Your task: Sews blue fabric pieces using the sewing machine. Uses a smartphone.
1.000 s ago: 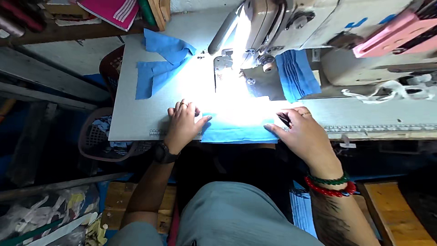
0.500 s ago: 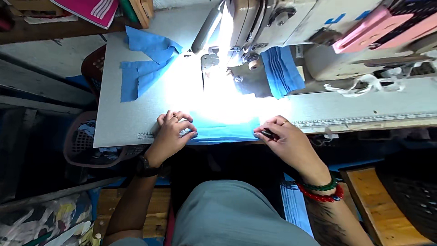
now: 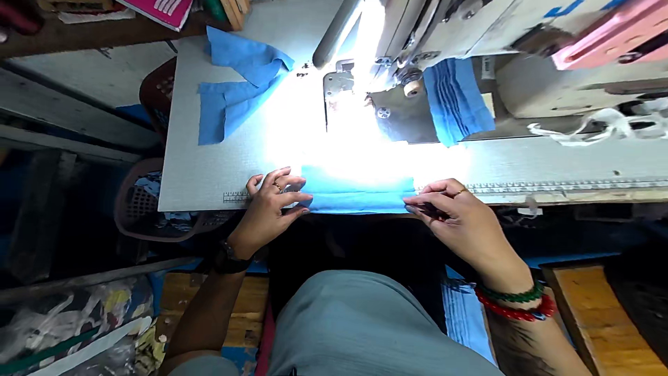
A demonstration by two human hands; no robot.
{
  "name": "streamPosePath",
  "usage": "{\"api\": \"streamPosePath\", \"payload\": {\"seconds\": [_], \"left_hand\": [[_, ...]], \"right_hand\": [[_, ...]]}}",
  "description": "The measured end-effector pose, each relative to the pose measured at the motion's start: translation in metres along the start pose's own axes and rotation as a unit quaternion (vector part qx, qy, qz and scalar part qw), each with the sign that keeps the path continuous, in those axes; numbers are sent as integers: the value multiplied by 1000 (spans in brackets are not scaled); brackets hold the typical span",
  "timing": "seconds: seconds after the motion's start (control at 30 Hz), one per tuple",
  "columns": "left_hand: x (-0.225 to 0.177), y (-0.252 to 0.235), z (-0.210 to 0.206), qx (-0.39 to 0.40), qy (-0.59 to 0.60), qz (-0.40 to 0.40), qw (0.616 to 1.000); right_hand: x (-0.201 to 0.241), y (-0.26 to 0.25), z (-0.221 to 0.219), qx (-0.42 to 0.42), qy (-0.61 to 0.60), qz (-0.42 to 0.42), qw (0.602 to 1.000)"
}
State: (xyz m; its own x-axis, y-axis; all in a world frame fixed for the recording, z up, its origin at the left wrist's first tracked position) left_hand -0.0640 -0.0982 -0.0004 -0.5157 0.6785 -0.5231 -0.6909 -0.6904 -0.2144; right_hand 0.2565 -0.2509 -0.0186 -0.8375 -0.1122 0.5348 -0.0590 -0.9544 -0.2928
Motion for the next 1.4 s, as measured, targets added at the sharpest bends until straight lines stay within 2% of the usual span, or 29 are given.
{"api": "streamPosePath", "payload": {"seconds": [0.33, 0.57, 0.77, 0.9, 0.97, 1.03, 1.13, 1.2, 1.27, 1.4], "left_hand": [[-1, 5, -1, -9, -13, 0, 1000], [-3, 5, -6, -34, -4, 7, 999], [-5, 5, -7, -44, -8, 0, 999], [-5, 9, -10, -61, -13, -9, 998], [-5, 9, -8, -52, 18, 3, 998], [-2, 3, 4, -35, 101, 34, 994], [-1, -19, 37, 5, 267, 83, 960], [-4, -48, 46, 24, 307, 100, 946], [-7, -92, 40, 53, 300, 104, 947], [-1, -169, 3, 152, 268, 62, 949]], "right_hand": [[-3, 2, 5, 6, 5, 11, 1000], [-16, 7, 11, -19, -95, 5, 995], [-8, 5, 0, -43, 0, 50, 998], [-9, 5, -2, -47, 11, 74, 996], [-3, 8, -3, -37, -2, 86, 996], [14, 14, -2, -13, -65, 93, 993], [52, 25, -6, 28, -249, 105, 962], [68, 25, -12, 33, -286, 107, 952], [71, 20, -21, 39, -240, 81, 966], [67, 4, -33, 67, -92, 5, 993]]}}
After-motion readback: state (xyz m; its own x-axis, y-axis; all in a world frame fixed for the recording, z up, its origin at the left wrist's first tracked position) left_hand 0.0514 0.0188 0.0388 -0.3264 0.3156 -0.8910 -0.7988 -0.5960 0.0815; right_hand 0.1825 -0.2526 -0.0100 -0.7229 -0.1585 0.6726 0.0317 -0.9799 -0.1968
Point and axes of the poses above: each hand's wrist, its own y-axis away from the middle knuckle, its own z-axis out of the back of the hand, x = y × z, the point moved 3 cm from there along -y, towards the middle knuckle, and after that the axes turned 6 degrees about z, right-handed, at the moved point
